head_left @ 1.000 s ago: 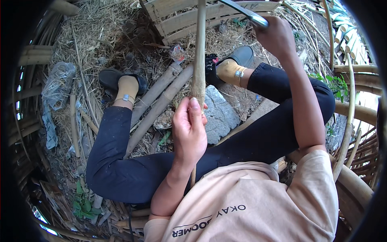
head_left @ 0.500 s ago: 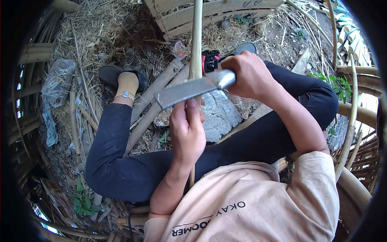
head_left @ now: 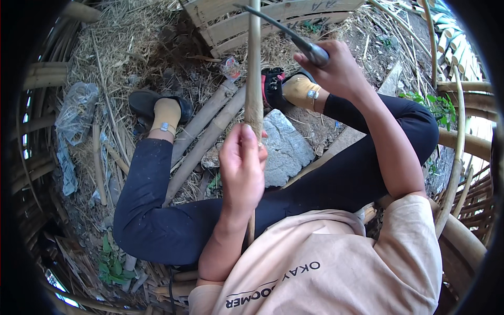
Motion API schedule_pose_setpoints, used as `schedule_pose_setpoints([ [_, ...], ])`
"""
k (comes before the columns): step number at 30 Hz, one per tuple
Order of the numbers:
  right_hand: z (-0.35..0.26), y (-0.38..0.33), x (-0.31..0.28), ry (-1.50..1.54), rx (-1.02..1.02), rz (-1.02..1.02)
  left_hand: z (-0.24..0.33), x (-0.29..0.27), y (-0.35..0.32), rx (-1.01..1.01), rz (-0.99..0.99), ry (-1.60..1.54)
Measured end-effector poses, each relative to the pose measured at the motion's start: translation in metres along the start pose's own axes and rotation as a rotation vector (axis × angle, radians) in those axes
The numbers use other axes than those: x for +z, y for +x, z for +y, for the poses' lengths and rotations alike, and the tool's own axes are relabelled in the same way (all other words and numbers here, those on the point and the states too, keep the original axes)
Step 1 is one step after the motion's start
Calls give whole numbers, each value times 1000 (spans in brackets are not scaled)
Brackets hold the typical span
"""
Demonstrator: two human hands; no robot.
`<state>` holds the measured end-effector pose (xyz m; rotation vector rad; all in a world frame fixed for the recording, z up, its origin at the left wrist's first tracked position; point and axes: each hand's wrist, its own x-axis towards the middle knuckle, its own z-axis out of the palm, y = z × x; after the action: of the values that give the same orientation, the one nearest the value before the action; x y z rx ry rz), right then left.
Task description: The person uses a cleaver to shave a thin wooden stick by hand, rotating the stick to smooth different sides and removing outer bark and slivers.
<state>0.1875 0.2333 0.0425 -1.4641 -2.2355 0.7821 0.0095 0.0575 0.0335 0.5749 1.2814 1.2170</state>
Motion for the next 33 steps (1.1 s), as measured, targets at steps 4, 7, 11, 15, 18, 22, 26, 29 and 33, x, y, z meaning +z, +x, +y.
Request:
schedule_pose_setpoints([
  [4,-9,-18,10,7,-188,-88,13,-13,3,-64,0,-118],
  [7,-14,-20,21,-36,-266,-130,13,-19,2,-74,-16,-189],
  [11,-18,-22,26,-160,-228,-130,10,-12,-4,14,23,-34],
  [15,-12,-12,23,-152,-181,-77,4,-8,-9,44,99,69],
  [18,-10,-2,22,-217,-199,14,5,-9,-7,54,71,41],
  [22,9,10,22,-259,-193,231,5,-9,-6,65,65,28],
  [26,40,32,-23,-415,46,336,21,-8,-19,44,10,-77],
  [29,45,25,-20,-345,-59,369,25,-19,-7,-5,71,-105],
  [33,9,0,1,-45,-63,137,28,-18,-6,1,44,-117],
])
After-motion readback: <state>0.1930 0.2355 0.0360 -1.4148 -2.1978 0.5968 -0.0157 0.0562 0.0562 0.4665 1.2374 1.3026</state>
